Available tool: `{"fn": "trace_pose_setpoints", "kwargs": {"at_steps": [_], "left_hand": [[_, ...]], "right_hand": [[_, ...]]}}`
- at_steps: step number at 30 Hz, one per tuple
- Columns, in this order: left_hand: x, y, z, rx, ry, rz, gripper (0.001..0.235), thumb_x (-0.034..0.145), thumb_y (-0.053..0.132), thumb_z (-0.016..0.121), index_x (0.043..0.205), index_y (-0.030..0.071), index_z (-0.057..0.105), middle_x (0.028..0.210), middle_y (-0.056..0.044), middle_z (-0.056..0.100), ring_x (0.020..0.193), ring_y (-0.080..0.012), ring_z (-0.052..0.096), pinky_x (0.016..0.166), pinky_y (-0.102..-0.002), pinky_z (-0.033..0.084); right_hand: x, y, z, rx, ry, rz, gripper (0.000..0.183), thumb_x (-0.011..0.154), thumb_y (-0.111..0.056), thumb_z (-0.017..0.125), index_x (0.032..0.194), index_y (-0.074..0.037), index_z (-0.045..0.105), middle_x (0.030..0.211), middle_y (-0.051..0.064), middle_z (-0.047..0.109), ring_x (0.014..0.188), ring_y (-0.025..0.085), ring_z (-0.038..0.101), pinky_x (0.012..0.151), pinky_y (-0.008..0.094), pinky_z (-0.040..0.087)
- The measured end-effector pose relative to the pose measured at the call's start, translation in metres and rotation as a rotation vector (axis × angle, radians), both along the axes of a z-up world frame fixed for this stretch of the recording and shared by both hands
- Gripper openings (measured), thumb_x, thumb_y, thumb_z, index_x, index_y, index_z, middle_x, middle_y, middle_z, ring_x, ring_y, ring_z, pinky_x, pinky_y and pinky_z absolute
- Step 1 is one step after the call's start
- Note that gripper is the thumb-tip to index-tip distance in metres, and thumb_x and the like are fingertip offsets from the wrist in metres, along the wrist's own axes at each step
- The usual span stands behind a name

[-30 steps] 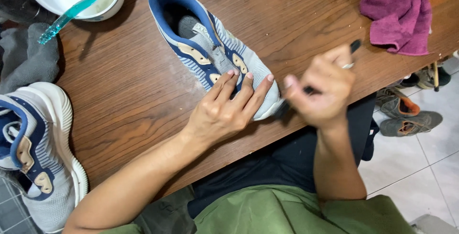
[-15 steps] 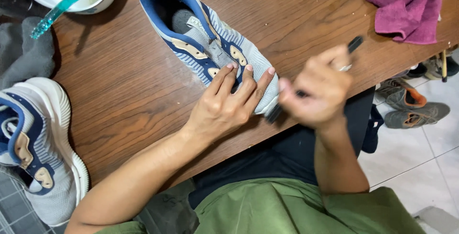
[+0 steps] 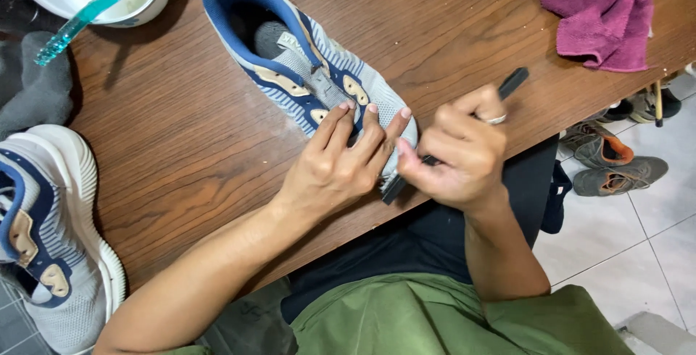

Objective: The person cleans a blue and white sneaker on a wooden table using a small brush and a purple cloth. They scrub the shoe's upper and sole, then wipe it with the cloth.

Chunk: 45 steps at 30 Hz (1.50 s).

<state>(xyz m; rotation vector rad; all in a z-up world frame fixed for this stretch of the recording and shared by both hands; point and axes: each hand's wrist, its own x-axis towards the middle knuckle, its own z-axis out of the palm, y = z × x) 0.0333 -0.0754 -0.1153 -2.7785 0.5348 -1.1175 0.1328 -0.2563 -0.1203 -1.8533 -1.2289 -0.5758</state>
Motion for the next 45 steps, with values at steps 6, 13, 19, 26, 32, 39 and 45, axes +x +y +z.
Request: {"fn": "trace_pose_setpoints", "kwargs": {"at_steps": [6,13,19,26,32,39,45], "left_hand": [[-0.001,0.005,-0.002,0.014,-0.012,0.012,0.030,0.104,0.004,0.052,0.123,0.011,0.074,0.098,-0.015,0.072,0.081,-0.0294,0.074,0.094,-0.042,0.061],[0.001,0.019,0.010,0.052,0.001,-0.067,0.029,0.104,0.001,0.052,0.126,0.009,0.069,0.102,-0.009,0.070,0.082,-0.0275,0.072,0.088,-0.036,0.062],[0.006,0.029,0.005,-0.071,0.046,-0.163,0.026,0.107,0.001,0.050,0.124,0.005,0.068,0.104,-0.011,0.068,0.076,-0.0229,0.058,0.079,-0.035,0.055],[0.010,0.026,-0.016,-0.254,0.056,-0.188,0.049,0.112,0.028,0.030,0.119,0.008,0.074,0.095,-0.014,0.067,0.079,-0.0263,0.061,0.086,-0.039,0.055],[0.011,0.025,-0.015,-0.243,0.080,-0.202,0.073,0.111,0.046,0.009,0.131,0.006,0.067,0.102,-0.015,0.064,0.084,-0.0276,0.059,0.088,-0.039,0.052],[0.007,0.016,-0.004,-0.230,0.138,-0.178,0.056,0.109,0.042,0.028,0.125,0.009,0.070,0.101,-0.015,0.064,0.085,-0.0311,0.062,0.082,-0.041,0.051],[0.011,0.010,0.006,-0.157,0.056,-0.148,0.078,0.097,0.074,0.038,0.129,0.009,0.069,0.105,-0.015,0.066,0.093,-0.0289,0.064,0.095,-0.041,0.050]], "right_hand": [[0.008,-0.001,0.002,-0.012,0.007,-0.031,0.048,0.096,-0.017,0.076,0.057,-0.011,0.049,0.058,0.009,0.036,0.064,0.037,0.049,0.078,0.048,0.042],[0.016,-0.014,0.017,0.027,0.007,-0.310,0.050,0.106,-0.017,0.063,0.061,-0.006,0.042,0.062,0.006,0.032,0.066,0.027,0.028,0.078,0.045,0.025],[0.018,-0.018,0.011,0.085,0.103,-0.444,0.056,0.111,-0.027,0.050,0.062,-0.003,0.037,0.064,0.008,0.028,0.071,0.024,0.024,0.078,0.043,0.024],[0.034,-0.013,-0.008,0.063,0.266,-0.377,0.051,0.117,-0.026,0.043,0.070,-0.008,0.051,0.065,0.006,0.041,0.072,0.025,0.045,0.081,0.037,0.042],[0.036,-0.012,0.002,0.006,0.264,-0.447,0.032,0.112,-0.016,0.038,0.088,-0.006,0.057,0.080,0.009,0.045,0.080,0.029,0.046,0.086,0.039,0.042],[0.036,-0.009,0.007,-0.104,0.236,-0.404,0.009,0.099,-0.005,0.047,0.098,-0.002,0.056,0.089,0.021,0.049,0.086,0.048,0.051,0.084,0.055,0.044],[0.041,-0.008,-0.004,-0.182,0.293,-0.483,0.012,0.095,-0.010,0.054,0.104,-0.009,0.062,0.093,0.014,0.056,0.091,0.041,0.056,0.082,0.050,0.048]]}}
